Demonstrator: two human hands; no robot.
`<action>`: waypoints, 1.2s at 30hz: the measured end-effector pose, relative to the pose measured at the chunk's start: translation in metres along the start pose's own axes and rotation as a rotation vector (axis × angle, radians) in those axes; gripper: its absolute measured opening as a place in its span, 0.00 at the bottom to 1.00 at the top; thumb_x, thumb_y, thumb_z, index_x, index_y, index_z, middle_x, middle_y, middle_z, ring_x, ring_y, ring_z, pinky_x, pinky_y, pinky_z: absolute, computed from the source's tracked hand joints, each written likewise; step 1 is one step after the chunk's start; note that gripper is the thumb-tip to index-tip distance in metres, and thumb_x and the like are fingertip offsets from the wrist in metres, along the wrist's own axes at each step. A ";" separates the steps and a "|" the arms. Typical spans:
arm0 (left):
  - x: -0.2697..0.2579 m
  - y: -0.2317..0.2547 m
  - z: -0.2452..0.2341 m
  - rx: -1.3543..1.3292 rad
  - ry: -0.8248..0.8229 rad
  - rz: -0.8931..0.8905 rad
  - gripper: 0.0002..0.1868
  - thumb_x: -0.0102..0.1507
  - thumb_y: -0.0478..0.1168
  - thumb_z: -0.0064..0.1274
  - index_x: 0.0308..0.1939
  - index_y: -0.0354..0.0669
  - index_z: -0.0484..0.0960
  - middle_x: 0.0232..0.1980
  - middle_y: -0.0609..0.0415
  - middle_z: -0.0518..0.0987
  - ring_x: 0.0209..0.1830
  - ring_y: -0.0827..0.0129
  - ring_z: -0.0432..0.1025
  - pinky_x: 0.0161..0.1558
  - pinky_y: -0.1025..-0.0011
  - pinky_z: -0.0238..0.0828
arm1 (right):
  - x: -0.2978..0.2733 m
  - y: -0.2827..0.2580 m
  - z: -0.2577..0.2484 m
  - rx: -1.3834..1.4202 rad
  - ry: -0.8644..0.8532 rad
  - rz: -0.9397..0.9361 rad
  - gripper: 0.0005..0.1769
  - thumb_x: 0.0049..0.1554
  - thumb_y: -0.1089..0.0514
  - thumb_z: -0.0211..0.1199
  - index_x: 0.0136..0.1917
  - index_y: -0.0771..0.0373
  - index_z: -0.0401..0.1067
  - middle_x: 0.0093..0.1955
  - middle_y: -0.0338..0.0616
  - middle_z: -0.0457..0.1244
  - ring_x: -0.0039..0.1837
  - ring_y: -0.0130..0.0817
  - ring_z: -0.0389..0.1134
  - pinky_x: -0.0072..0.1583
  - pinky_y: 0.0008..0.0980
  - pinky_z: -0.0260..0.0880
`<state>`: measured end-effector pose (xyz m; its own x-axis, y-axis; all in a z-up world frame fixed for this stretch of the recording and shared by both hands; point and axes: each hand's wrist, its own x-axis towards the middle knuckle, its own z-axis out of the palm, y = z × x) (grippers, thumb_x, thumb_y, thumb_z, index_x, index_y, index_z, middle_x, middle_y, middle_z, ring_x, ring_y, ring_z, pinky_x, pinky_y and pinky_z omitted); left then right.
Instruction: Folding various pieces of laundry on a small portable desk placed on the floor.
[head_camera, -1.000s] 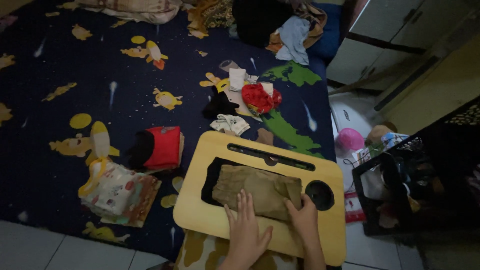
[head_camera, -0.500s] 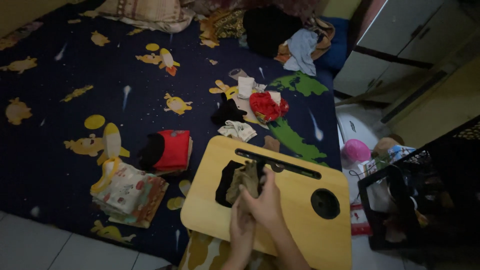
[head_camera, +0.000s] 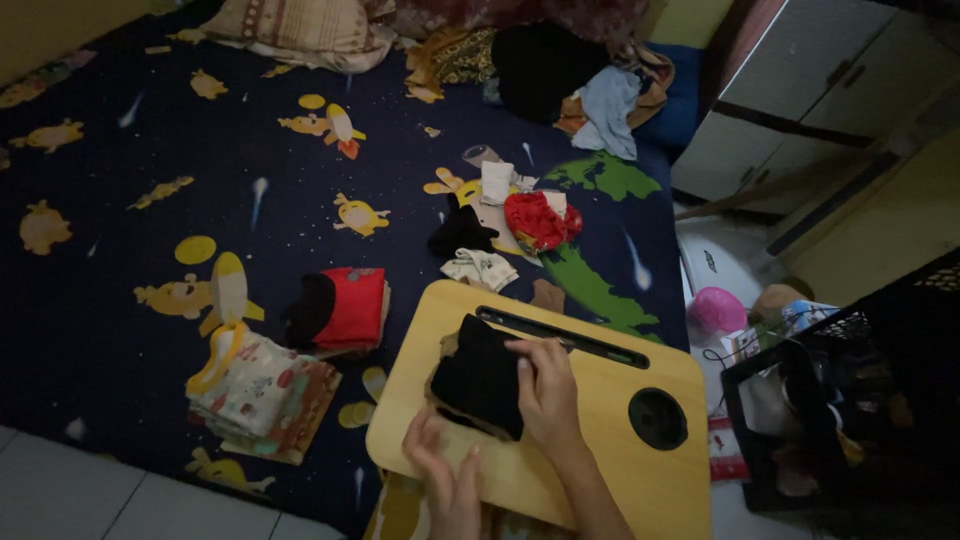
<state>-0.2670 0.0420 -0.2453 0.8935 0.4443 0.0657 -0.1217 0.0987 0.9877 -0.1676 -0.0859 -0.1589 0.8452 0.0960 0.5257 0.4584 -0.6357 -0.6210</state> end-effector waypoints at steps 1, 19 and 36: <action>0.011 0.022 0.003 -0.001 0.000 -0.003 0.39 0.61 0.33 0.50 0.75 0.34 0.50 0.67 0.43 0.61 0.71 0.53 0.55 0.72 0.46 0.40 | 0.005 -0.002 0.001 -0.002 -0.002 0.002 0.14 0.64 0.62 0.55 0.60 0.58 0.75 0.57 0.44 0.66 0.61 0.43 0.68 0.63 0.46 0.71; 0.072 0.006 0.009 1.146 -0.370 0.438 0.41 0.71 0.59 0.32 0.79 0.35 0.45 0.82 0.38 0.39 0.82 0.49 0.36 0.71 0.33 0.21 | 0.019 0.029 0.035 -0.103 -0.381 0.079 0.41 0.59 0.39 0.55 0.78 0.61 0.56 0.77 0.50 0.57 0.78 0.45 0.55 0.78 0.52 0.45; 0.072 -0.013 0.042 -0.516 -0.456 -0.505 0.30 0.69 0.54 0.46 0.73 0.49 0.66 0.68 0.58 0.74 0.69 0.66 0.68 0.66 0.68 0.62 | 0.020 0.011 -0.005 -0.039 -0.151 -0.060 0.31 0.40 0.55 0.76 0.53 0.67 0.68 0.75 0.54 0.58 0.70 0.54 0.63 0.64 0.42 0.68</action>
<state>-0.1829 0.0357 -0.2476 0.9667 -0.1528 -0.2054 0.2553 0.6308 0.7328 -0.1472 -0.0946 -0.1524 0.8498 0.2470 0.4657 0.5008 -0.6541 -0.5670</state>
